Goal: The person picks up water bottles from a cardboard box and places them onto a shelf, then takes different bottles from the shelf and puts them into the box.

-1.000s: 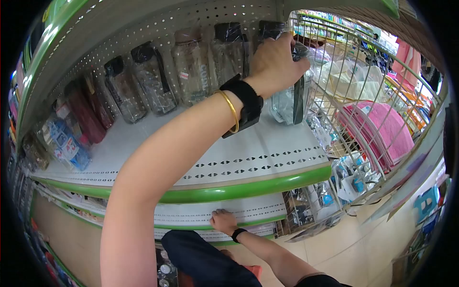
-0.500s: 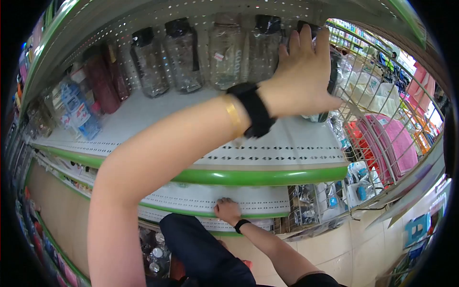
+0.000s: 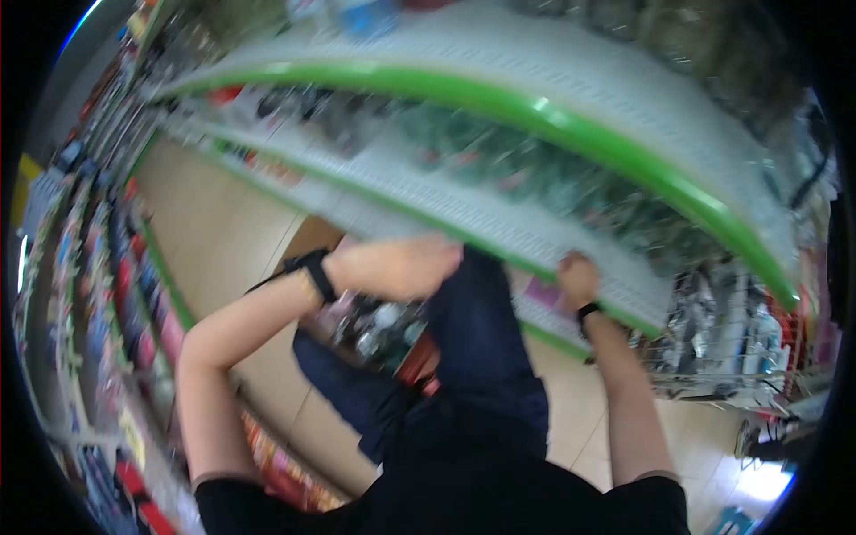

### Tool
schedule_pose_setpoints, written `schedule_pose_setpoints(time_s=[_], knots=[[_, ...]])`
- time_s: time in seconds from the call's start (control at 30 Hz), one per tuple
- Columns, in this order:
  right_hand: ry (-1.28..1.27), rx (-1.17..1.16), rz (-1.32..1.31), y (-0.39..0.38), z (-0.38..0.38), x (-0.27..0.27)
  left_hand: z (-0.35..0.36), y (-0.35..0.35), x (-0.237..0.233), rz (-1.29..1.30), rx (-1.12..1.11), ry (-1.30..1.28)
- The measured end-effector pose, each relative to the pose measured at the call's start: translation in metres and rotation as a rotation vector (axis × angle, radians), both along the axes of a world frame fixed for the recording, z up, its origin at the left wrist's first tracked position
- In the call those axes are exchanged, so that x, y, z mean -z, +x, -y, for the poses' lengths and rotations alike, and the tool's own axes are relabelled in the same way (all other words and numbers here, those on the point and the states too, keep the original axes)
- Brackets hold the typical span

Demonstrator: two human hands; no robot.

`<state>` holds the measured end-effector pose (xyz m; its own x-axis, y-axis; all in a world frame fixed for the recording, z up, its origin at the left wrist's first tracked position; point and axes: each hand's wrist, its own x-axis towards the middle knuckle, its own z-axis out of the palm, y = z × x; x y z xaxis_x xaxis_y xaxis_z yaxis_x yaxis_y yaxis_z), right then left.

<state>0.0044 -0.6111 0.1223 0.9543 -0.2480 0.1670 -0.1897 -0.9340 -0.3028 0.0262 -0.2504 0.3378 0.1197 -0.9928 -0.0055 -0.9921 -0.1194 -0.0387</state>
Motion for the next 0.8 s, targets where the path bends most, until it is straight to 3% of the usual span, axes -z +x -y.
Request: schedule_pose_setpoints(time_s=[0.03, 0.07, 0.13, 0.17, 0.23, 0.3, 0.43, 0.5, 0.57, 0.63, 0.73, 0.8], knots=[[-0.002, -0.065, -0.004, 0.003, 0.01, 0.015, -0.034, 0.007, 0.006, 0.275, 0.049, -0.115], [-0.011, -0.134, 0.106, 0.001, 0.004, 0.007, -0.086, 0.011, 0.039, 0.188, -0.284, -0.164], [-0.083, -0.121, 0.095, 0.004, 0.008, 0.009, -0.128, 0.009, 0.078, 0.147, -0.516, -0.268], [-0.126, -0.127, 0.127, 0.004, 0.009, 0.01, -0.146, 0.009, 0.1, 0.137, -0.52, -0.259], [-0.122, -0.136, 0.108, 0.004, 0.006, 0.005, -0.178, -0.001, 0.146, 0.118, -0.805, -0.332], [-0.121, -0.118, 0.099, 0.003, 0.005, 0.002, -0.196, -0.012, 0.18, 0.085, -0.858, -0.298], [-0.15, -0.109, 0.086, 0.002, 0.005, 0.001, -0.204, -0.018, 0.251, -0.262, -1.346, -0.346], [-0.132, -0.105, 0.093, 0.002, 0.003, -0.001, -0.201, -0.015, 0.314, -0.346, -1.628, -0.532], [-0.129, -0.065, 0.077, 0.005, 0.007, 0.002, -0.176, -0.014, 0.33, -0.444, -1.872, -0.689], [-0.103, -0.092, 0.093, 0.001, 0.003, -0.002, -0.164, -0.005, 0.337, -0.707, -1.974, -0.899], [-0.125, -0.075, 0.092, 0.002, 0.003, -0.003, -0.16, 0.009, 0.336, -0.692, -2.19, -0.619], [-0.111, -0.079, 0.071, 0.002, 0.002, -0.003, -0.174, 0.011, 0.348, -0.69, -2.094, -0.603]])
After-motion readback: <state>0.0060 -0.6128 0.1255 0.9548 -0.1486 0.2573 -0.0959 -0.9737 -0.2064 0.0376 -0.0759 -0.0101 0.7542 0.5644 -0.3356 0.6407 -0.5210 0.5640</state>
